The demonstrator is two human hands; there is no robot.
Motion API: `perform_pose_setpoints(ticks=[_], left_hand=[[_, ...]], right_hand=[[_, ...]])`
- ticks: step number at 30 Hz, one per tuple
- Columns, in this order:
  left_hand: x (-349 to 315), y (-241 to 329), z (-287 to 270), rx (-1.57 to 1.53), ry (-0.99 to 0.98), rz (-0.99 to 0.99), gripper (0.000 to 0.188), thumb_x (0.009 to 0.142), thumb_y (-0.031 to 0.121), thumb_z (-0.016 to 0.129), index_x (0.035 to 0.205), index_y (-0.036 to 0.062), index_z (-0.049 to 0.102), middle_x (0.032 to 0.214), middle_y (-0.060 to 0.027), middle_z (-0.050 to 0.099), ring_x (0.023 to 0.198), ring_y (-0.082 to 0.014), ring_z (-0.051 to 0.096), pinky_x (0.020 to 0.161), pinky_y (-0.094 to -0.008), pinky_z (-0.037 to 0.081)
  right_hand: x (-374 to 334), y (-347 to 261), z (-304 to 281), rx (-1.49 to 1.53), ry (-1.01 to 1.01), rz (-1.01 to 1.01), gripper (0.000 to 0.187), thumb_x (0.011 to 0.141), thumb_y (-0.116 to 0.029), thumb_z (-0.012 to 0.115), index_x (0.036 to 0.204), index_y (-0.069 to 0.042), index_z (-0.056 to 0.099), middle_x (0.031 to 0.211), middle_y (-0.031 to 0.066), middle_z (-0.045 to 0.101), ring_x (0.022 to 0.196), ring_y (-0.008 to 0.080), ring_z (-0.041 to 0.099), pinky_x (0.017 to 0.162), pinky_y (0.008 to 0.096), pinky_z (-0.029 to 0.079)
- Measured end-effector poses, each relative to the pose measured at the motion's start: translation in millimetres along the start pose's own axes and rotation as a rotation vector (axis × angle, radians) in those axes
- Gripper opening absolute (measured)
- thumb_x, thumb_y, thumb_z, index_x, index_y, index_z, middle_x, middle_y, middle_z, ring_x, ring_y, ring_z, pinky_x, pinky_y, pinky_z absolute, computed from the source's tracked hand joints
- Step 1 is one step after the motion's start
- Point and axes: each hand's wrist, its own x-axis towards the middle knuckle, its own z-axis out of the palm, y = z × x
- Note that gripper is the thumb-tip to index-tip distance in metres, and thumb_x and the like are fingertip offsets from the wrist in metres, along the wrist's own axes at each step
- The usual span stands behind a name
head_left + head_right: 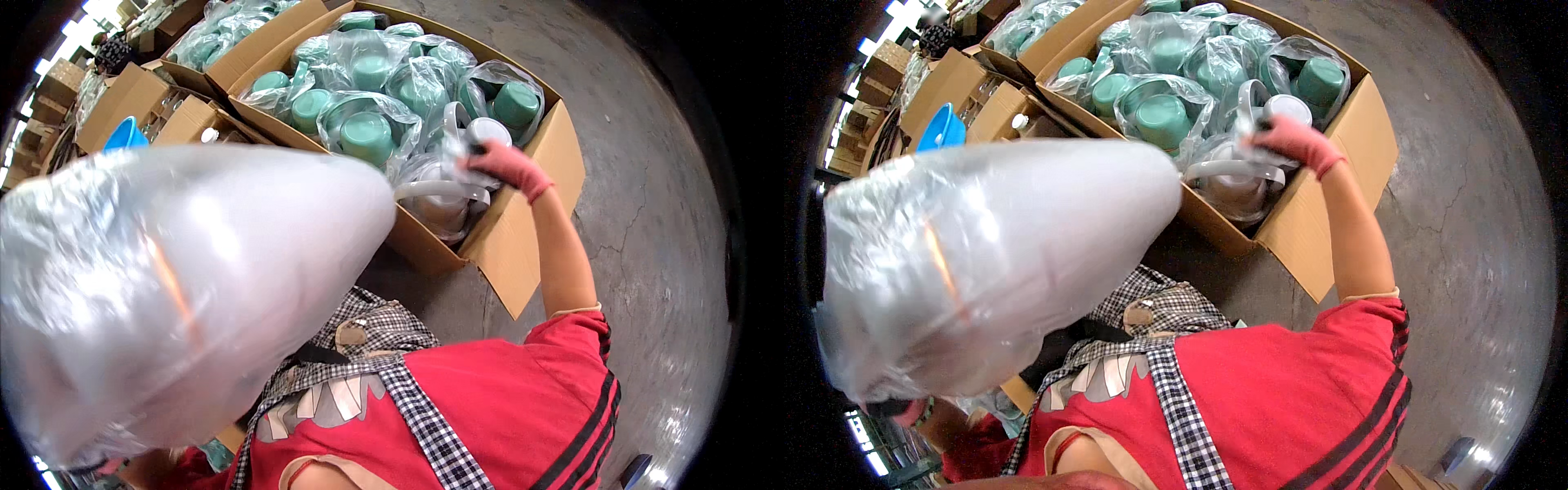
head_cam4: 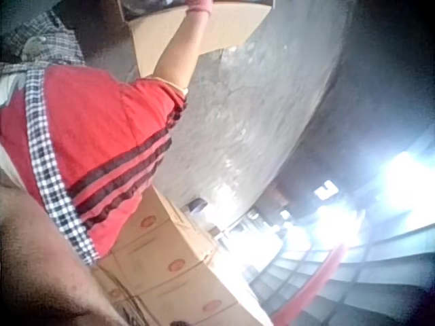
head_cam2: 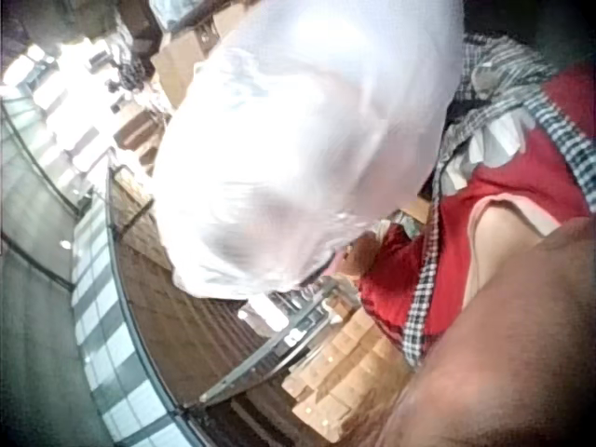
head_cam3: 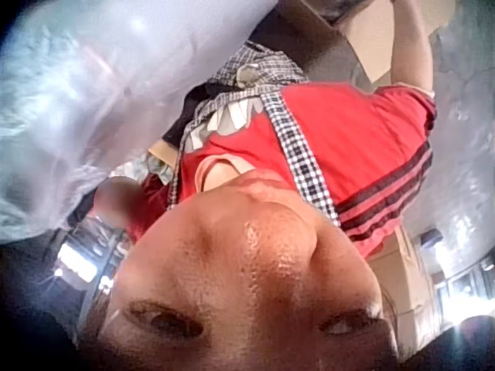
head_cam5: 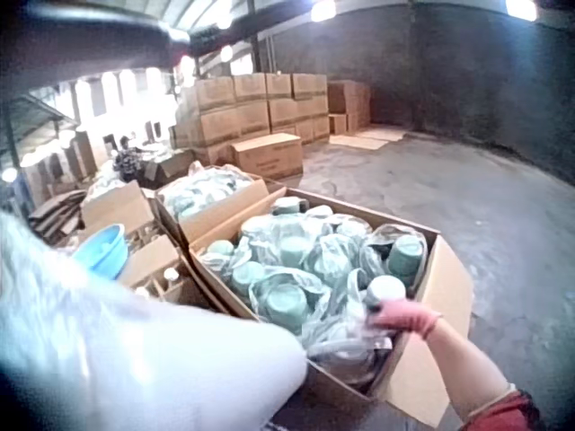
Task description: The person assembles plastic pitchers by removing them from plastic bags, inserting a metal filter into the body, and screwing on the lid. They repeat this process for multiple pitchers of different colors, placing the finished units into a cardboard box.
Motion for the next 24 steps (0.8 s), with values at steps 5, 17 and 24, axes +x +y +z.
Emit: perform_pose_setpoints(ticks=[5, 17, 24], left_hand=[[2, -15, 5, -0.135, -0.047, -0.07, 0.009, 0.074, 0.011, 0.046, 0.082, 0.0058, 0.046, 0.078, -0.0062, 0.045, 0.069, -0.0167, 0.044, 0.061, -0.0292, 0.036], [-119, 21, -84, -0.095, 0.181, -0.504, 0.009, 0.078, 0.015, 0.046, 0.07, 0.0113, 0.047, 0.063, -0.002, 0.043, 0.056, -0.0136, 0.041, 0.052, -0.0277, 0.034], [-213, 53, -170, -2.006, -0.058, -1.037, 0.017, 0.08, 0.017, 0.045, 0.063, 0.0146, 0.048, 0.055, 0.0005, 0.042, 0.048, -0.0119, 0.039, 0.047, -0.0268, 0.033]], right_hand=[[79, 121, -77, 0.317, 1.079, 0.309, 0.037, 0.072, -0.034, 0.056, 0.081, 0.002, 0.06, 0.08, 0.0188, 0.061, 0.073, 0.0266, 0.06, 0.067, 0.0331, 0.045], [184, 141, 9, 0.458, 0.26, 0.661, 0.032, 0.061, -0.03, 0.07, 0.064, 0.0, 0.059, 0.059, 0.0077, 0.056, 0.047, 0.0165, 0.051, 0.047, 0.0297, 0.041], [166, 166, 5, 0.457, 0.668, 0.462, 0.034, 0.066, -0.024, 0.064, 0.082, 0.005, 0.058, 0.079, 0.0163, 0.061, 0.071, 0.0275, 0.059, 0.063, 0.0323, 0.045]])
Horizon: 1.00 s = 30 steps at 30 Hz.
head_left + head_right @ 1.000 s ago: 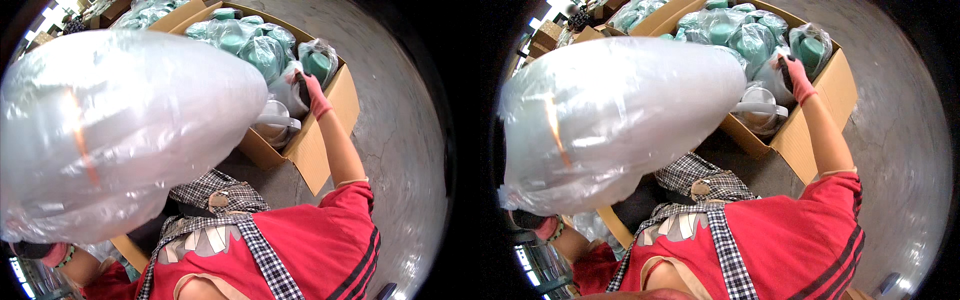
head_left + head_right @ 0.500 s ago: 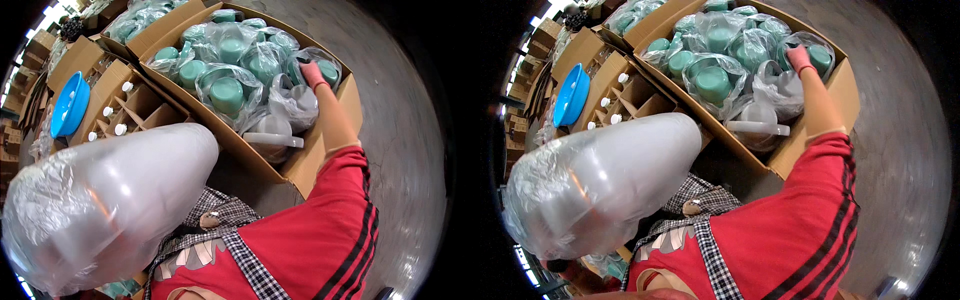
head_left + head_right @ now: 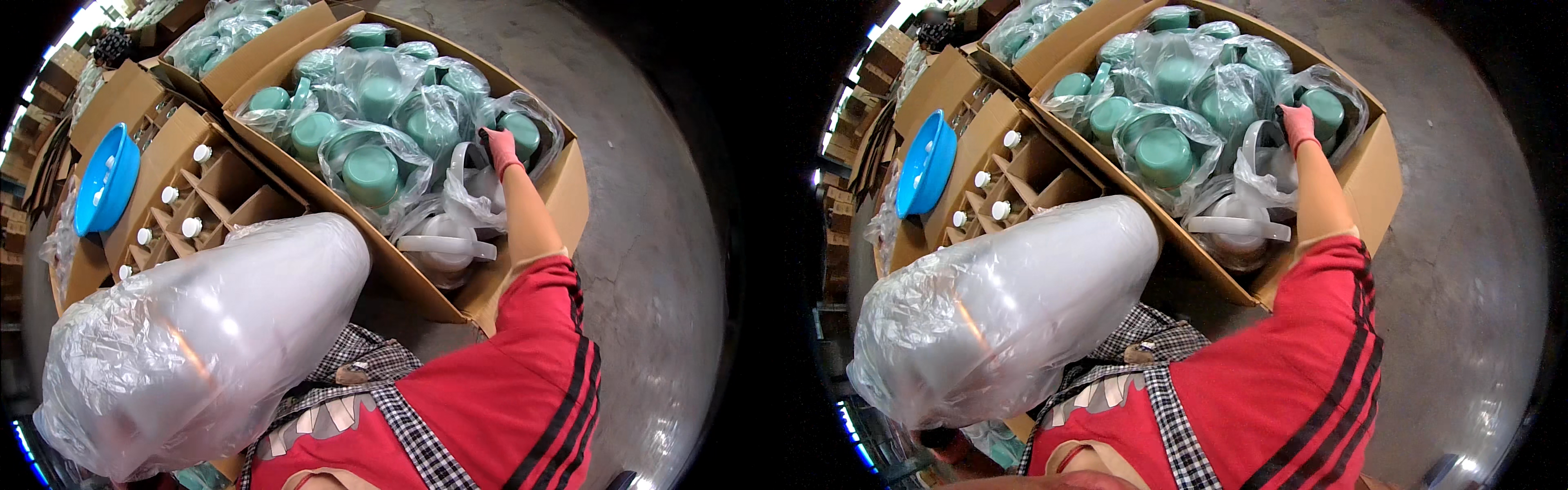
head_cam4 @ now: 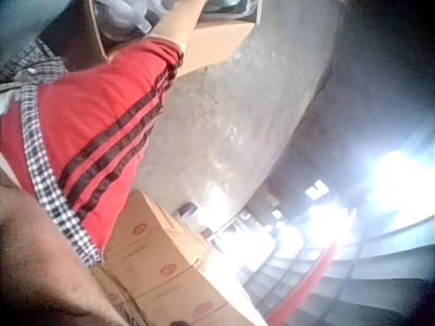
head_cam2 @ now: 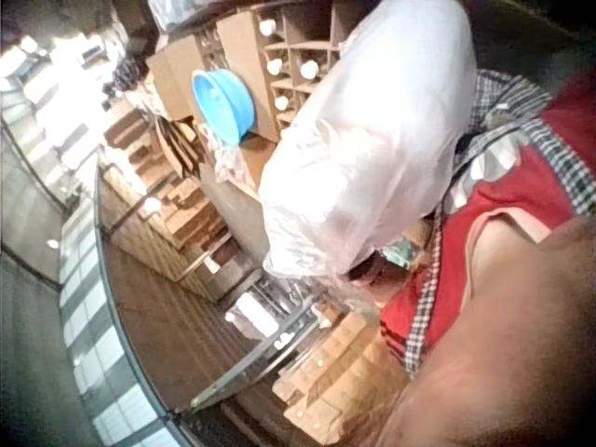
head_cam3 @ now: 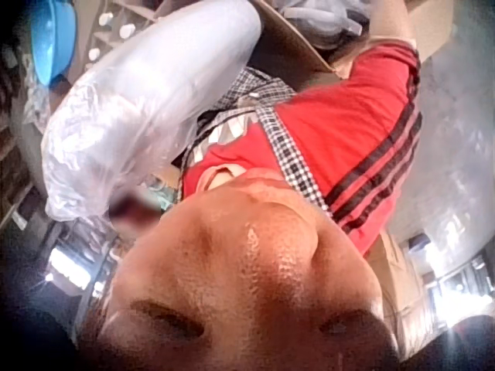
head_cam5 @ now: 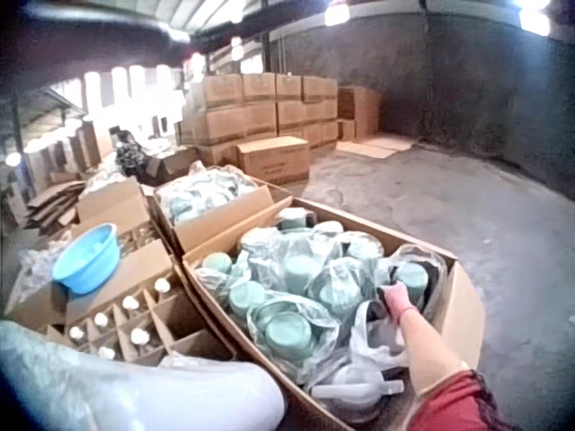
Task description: The person assembles plastic pitchers by removing them from plastic bags, inserting a metal filter into the body, and screwing on the lid. They repeat this process for multiple pitchers of different colors, placing the finished units into a cardboard box.
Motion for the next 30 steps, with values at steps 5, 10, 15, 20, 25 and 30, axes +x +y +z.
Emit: perform_pose_setpoints(ticks=[5, 10, 15, 20, 25, 30], left_hand=[[28, 4, 2, -1.881, -1.198, 0.58, 0.008, 0.077, 0.009, 0.046, 0.076, 0.0091, 0.054, 0.07, -0.0035, 0.052, 0.059, -0.0139, 0.049, 0.051, -0.0263, 0.038], [63, 32, -7, -2.318, -1.71, -0.22, 0.009, 0.076, 0.009, 0.047, 0.082, 0.0072, 0.053, 0.076, -0.0053, 0.053, 0.065, -0.0154, 0.05, 0.055, -0.0272, 0.039], [53, 46, -33, -2.417, -1.815, -0.485, 0.012, 0.074, 0.009, 0.048, 0.086, 0.0063, 0.051, 0.08, -0.0061, 0.052, 0.068, -0.0163, 0.05, 0.057, -0.028, 0.039], [47, 37, -52, -2.469, -1.855, -0.577, 0.017, 0.073, 0.009, 0.049, 0.09, 0.0055, 0.049, 0.084, -0.007, 0.051, 0.072, -0.0173, 0.049, 0.06, -0.0289, 0.039], [27, 24, -60, -2.512, -1.964, -0.574, 0.023, 0.072, 0.009, 0.05, 0.094, 0.0046, 0.046, 0.088, -0.0079, 0.05, 0.076, -0.0182, 0.049, 0.063, -0.0298, 0.04], [7, -1, -51, -2.522, -2.137, -0.557, 0.029, 0.07, 0.009, 0.05, 0.098, 0.0038, 0.044, 0.092, -0.0087, 0.049, 0.079, -0.0191, 0.049, 0.066, -0.0306, 0.04]], right_hand=[[-27, -22, -65, 0.344, -0.045, 0.249, 0.028, 0.066, -0.026, 0.067, 0.078, -0.004, 0.054, 0.062, 0.0046, 0.055, 0.045, 0.0133, 0.045, 0.043, 0.0259, 0.036], [-71, -60, -101, 0.622, -0.368, 0.139, 0.03, 0.082, -0.025, 0.052, 0.09, 0.003, 0.059, 0.057, -0.003, 0.043, 0.051, 0.009, 0.041, 0.051, 0.0205, 0.037], [-87, -97, -103, 0.339, 0.073, 0.061, 0.038, 0.068, -0.033, 0.067, 0.08, 0.002, 0.059, 0.063, 0.0033, 0.053, 0.055, 0.011, 0.05, 0.052, 0.0222, 0.04], [-40, -65, -79, -0.169, 0.506, -0.171, 0.043, 0.056, -0.035, 0.076, 0.075, -0.001, 0.059, 0.064, 0.0056, 0.057, 0.049, 0.0134, 0.053, 0.043, 0.024, 0.042], [-26, -36, -91, 0.219, -0.125, 0.155, 0.038, 0.055, -0.032, 0.077, 0.072, -0.003, 0.059, 0.062, 0.0036, 0.057, 0.049, 0.0128, 0.054, 0.043, 0.0231, 0.042], [-40, -54, -52, -0.228, -0.216, 0.135, 0.06, 0.05, -0.047, 0.075, 0.08, 0.002, 0.058, 0.075, 0.01, 0.059, 0.06, 0.019, 0.058, 0.051, 0.0276, 0.045]])
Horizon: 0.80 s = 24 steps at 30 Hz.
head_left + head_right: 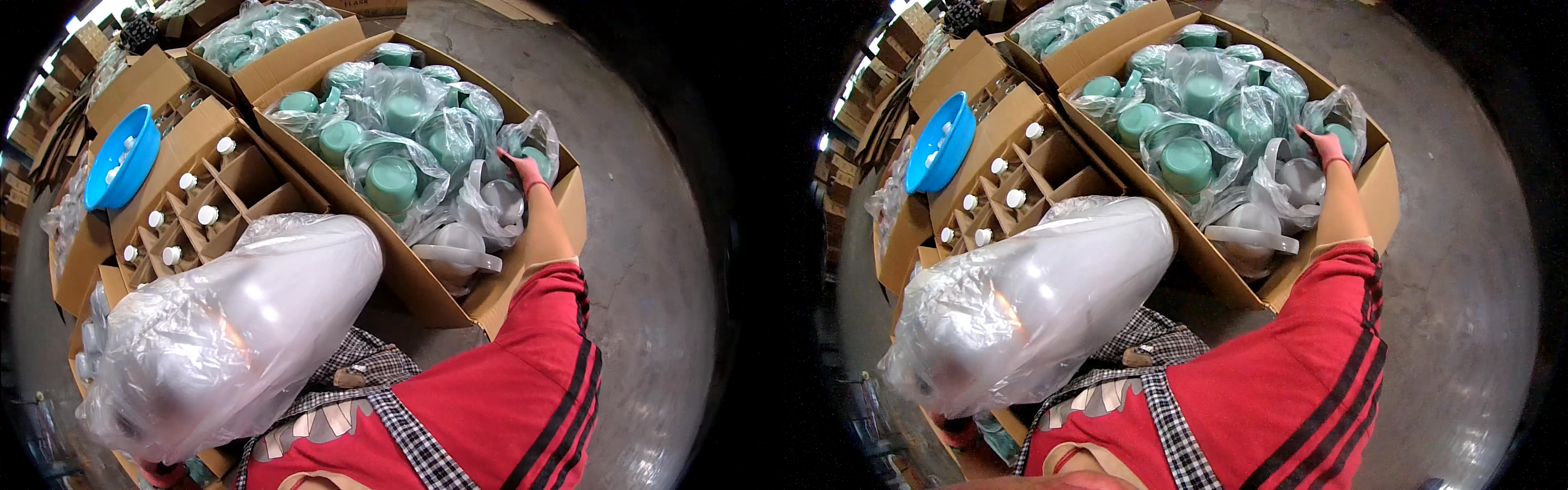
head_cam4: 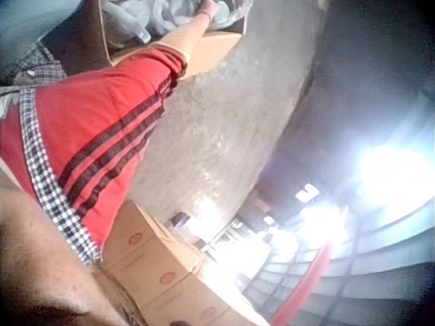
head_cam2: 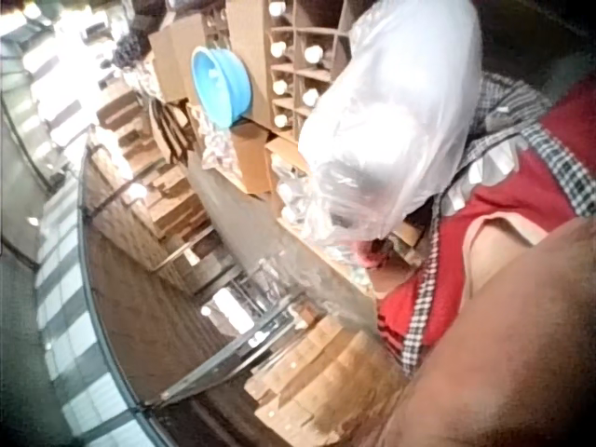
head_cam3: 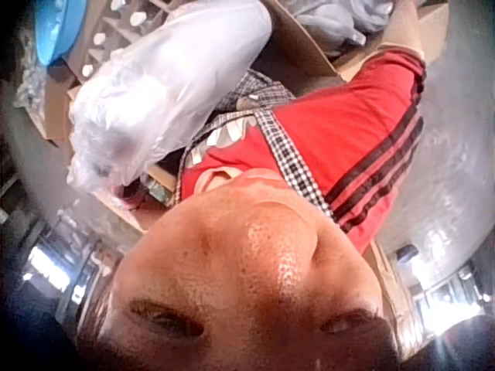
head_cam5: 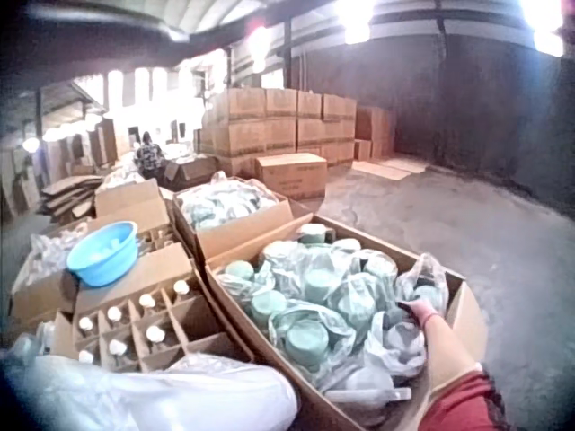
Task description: The person assembles plastic pitchers by removing them from plastic bags, inserting a metal filter into the body, and screwing on the lid. They repeat this process for multiple pitchers of different colors, placing the finished units into a cardboard box.
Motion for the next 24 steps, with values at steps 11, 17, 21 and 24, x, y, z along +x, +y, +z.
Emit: perform_pose_setpoints(ticks=[11, 17, 21, 24], left_hand=[[22, 48, 3, -0.489, -0.055, 0.061, 0.042, 0.067, 0.009, 0.052, 0.107, 0.0019, 0.039, 0.1, -0.0107, 0.047, 0.087, -0.0212, 0.048, 0.072, -0.0325, 0.04], [31, 72, 13, -0.735, -0.048, 0.147, 0.049, 0.066, 0.009, 0.054, 0.111, 0.0009, 0.037, 0.105, -0.0117, 0.046, 0.092, -0.0223, 0.047, 0.075, -0.0336, 0.04], [44, 88, 18, -0.895, -0.088, 0.258, 0.054, 0.065, 0.009, 0.054, 0.114, 0.0002, 0.035, 0.108, -0.0124, 0.045, 0.095, -0.023, 0.047, 0.077, -0.0342, 0.04], [51, 96, 18, -1.006, -0.109, 0.339, 0.058, 0.064, 0.009, 0.055, 0.117, -0.0003, 0.034, 0.11, -0.0129, 0.045, 0.097, -0.0236, 0.047, 0.079, -0.0348, 0.04]], right_hand=[[68, 21, 56, -0.338, 0.204, 0.06, 0.059, 0.06, -0.038, 0.069, 0.103, 0.0, 0.054, 0.106, 0.0171, 0.054, 0.099, 0.0299, 0.051, 0.083, 0.0343, 0.041], [64, 25, 55, 0.094, -0.04, -0.03, 0.034, 0.064, -0.031, 0.066, 0.066, 0.002, 0.059, 0.058, 0.0061, 0.055, 0.046, 0.0157, 0.05, 0.044, 0.029, 0.039], [35, 15, 8, 0.62, 0.058, -0.011, 0.029, 0.071, -0.028, 0.063, 0.063, -0.001, 0.058, 0.058, 0.0084, 0.056, 0.045, 0.0182, 0.051, 0.045, 0.0293, 0.041], [0, -18, -47, 0.8, 0.059, -0.072, 0.03, 0.074, -0.028, 0.06, 0.062, 0.0, 0.056, 0.059, 0.0113, 0.057, 0.045, 0.0209, 0.052, 0.045, 0.0312, 0.043]])
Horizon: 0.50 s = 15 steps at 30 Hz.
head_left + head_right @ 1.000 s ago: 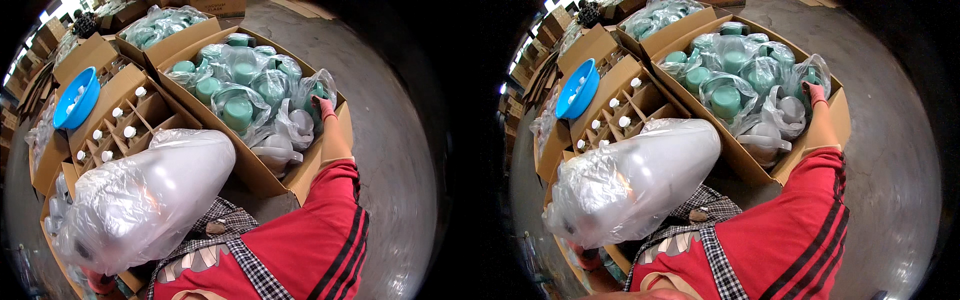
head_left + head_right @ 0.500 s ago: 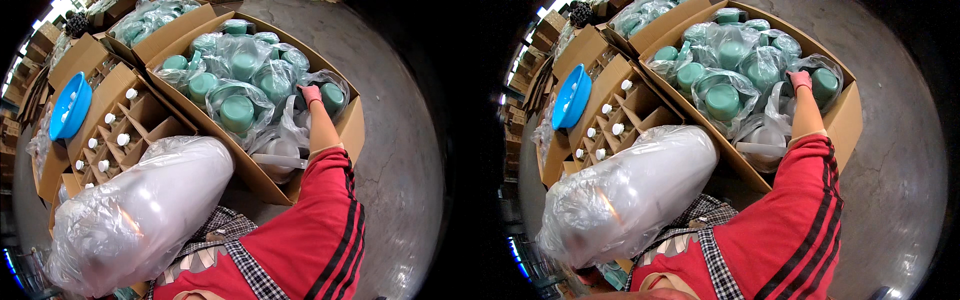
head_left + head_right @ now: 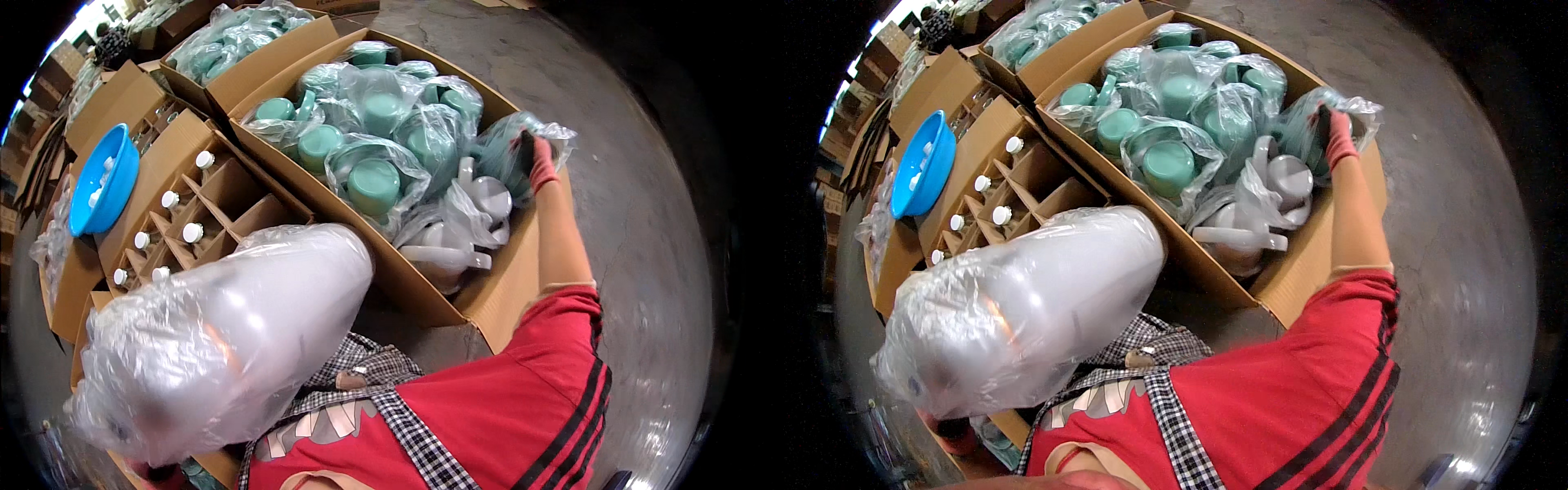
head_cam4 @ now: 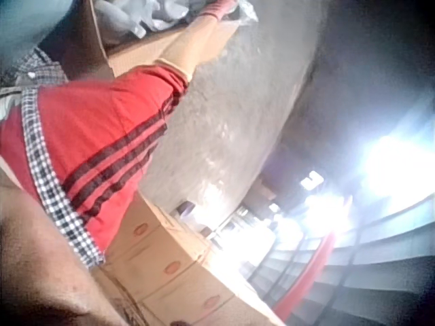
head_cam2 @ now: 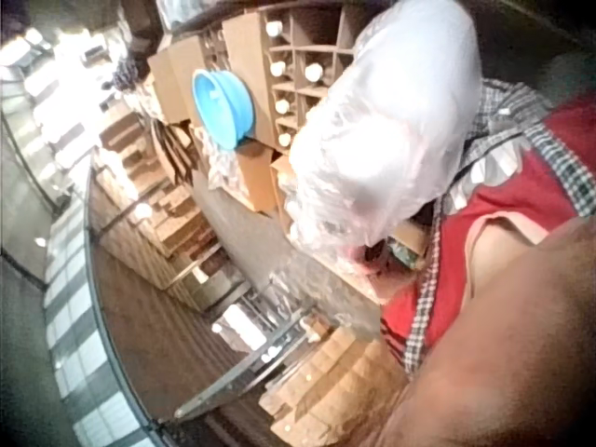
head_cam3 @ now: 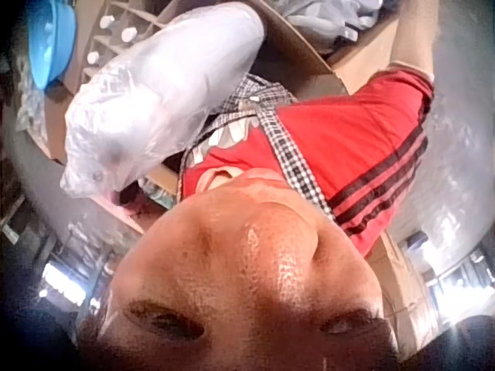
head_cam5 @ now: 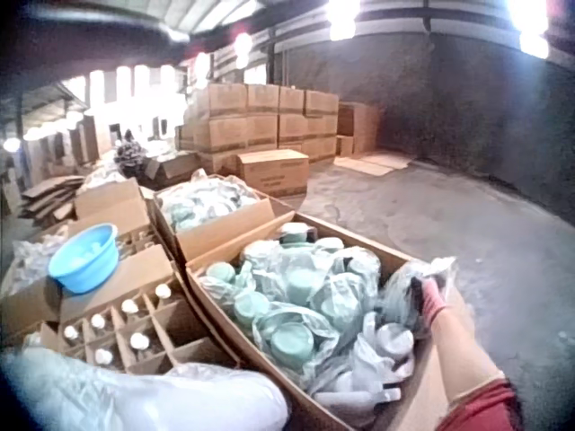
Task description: The person assembles plastic pitchers by removing them from plastic bags, inserting a metal filter into the body, and screwing on the lid. They repeat this process for multiple pitchers of different colors, placing the finished units into a cardboard box.
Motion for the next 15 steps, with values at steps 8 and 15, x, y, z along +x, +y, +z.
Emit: perform_pose_setpoints(ticks=[8, 15], left_hand=[[20, 42, 24, -0.29, -0.056, 0.107, 0.066, 0.06, 0.005, 0.056, 0.122, 0.0004, 0.033, 0.116, -0.0132, 0.044, 0.103, -0.0251, 0.045, 0.085, -0.0368, 0.039], [49, 95, 3, -0.508, -0.322, 0.414, 0.063, 0.064, 0.008, 0.062, 0.12, -0.0038, 0.034, 0.113, -0.0148, 0.047, 0.099, -0.0261, 0.049, 0.086, -0.0361, 0.039]], right_hand=[[-151, -187, -16, 0.208, -0.261, -0.417, 0.013, 0.078, -0.016, 0.052, 0.069, -0.006, 0.052, 0.069, 0.0074, 0.055, 0.061, 0.0187, 0.052, 0.059, 0.0317, 0.046], [-277, -282, -119, -0.193, -0.613, -0.727, 0.021, 0.084, -0.009, 0.042, 0.099, 0.001, 0.053, 0.09, 0.0114, 0.058, 0.084, 0.0204, 0.055, 0.078, 0.0279, 0.042]])
